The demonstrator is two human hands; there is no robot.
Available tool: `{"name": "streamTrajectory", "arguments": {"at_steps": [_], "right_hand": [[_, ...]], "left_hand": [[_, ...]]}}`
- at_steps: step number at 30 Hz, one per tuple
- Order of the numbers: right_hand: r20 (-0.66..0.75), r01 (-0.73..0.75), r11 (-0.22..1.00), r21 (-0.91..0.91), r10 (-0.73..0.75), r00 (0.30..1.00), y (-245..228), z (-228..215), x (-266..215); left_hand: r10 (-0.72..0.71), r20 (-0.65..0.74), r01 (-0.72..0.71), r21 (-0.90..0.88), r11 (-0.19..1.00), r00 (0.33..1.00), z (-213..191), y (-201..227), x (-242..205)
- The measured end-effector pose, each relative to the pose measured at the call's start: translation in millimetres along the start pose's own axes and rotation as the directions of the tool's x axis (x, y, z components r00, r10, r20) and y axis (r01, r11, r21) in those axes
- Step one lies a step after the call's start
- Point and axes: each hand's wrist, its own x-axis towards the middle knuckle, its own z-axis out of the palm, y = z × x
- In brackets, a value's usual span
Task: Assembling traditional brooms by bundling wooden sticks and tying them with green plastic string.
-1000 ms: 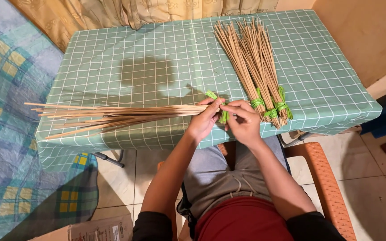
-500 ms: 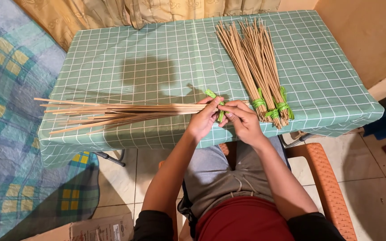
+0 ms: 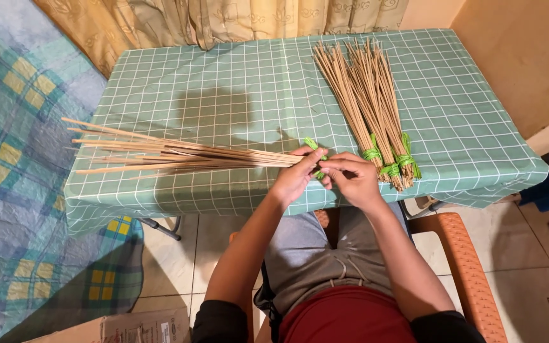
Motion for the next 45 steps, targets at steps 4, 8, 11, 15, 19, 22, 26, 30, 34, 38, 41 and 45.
{"name": "streamTrajectory", "arguments": {"at_steps": [4, 8, 11, 15, 19, 22, 26, 30, 34, 38, 41, 45], "right_hand": [[-0.109, -0.097, 0.995, -0.02, 0.094, 0.99, 1.5, 0.5, -4.6], [-0.097, 0.062, 0.909, -0.412, -0.111, 0.989, 0.0, -7.7, -0.7], [-0.018, 0.21, 0.738, -0.641, -0.288, 0.957, 28.0, -18.6, -8.2], [0.033, 0.21, 0.448, -0.869, -0.371, 0.928, 46.2, -24.8, -11.1], [0.038, 0.209, 0.498, -0.842, -0.33, 0.943, 17.0, -5.9, -1.6], [-0.018, 0.193, 0.572, -0.797, -0.342, 0.94, 14.6, -1.9, -3.8], [0.0, 0.213, 0.574, -0.79, -0.347, 0.938, 10.2, -6.4, -2.9], [0.09, 0.21, 0.528, -0.823, -0.244, 0.966, 36.3, -20.1, -14.9], [0.079, 0.165, 0.58, -0.798, -0.171, 0.982, 24.8, -14.2, -15.3], [0.029, 0.069, 0.672, -0.737, -0.071, 0.997, 21.0, -17.0, -18.4], [0.013, 0.039, 0.711, -0.702, -0.042, 0.999, 16.2, -17.2, -16.7], [0.047, 0.066, 0.698, -0.713, -0.046, 0.998, 38.9, -22.9, -25.3]], "left_hand": [[-0.016, -0.022, 0.017, 0.031, 0.999, 1.0, -46.2, -47.1, 43.2], [0.003, -0.01, -0.003, 0.061, 0.998, 1.0, -50.4, -47.0, 43.7], [0.028, 0.006, -0.028, 0.087, 0.996, 1.0, -41.8, -40.9, 35.7], [0.09, 0.065, -0.099, 0.155, 0.983, 0.994, -25.9, -36.7, 32.4], [0.109, 0.109, -0.13, 0.205, 0.97, 0.988, -22.7, -22.8, 24.4], [0.101, 0.126, -0.118, 0.136, 0.984, 0.987, -25.9, -23.2, 24.5], [0.112, 0.147, -0.132, 0.135, 0.982, 0.983, -28.2, -22.3, 25.9], [0.121, 0.165, -0.145, 0.145, 0.979, 0.979, -19.6, -13.4, 19.2], [0.105, 0.167, -0.133, 0.163, 0.978, 0.98, -34.4, -22.2, 27.5], [0.075, 0.166, -0.107, 0.191, 0.976, 0.983, -39.7, -27.1, 30.9], [0.053, 0.162, -0.087, 0.207, 0.975, 0.985, -42.8, -33.6, 33.3], [0.031, 0.132, -0.062, 0.232, 0.971, 0.991, -49.7, -44.1, 38.2]]}}
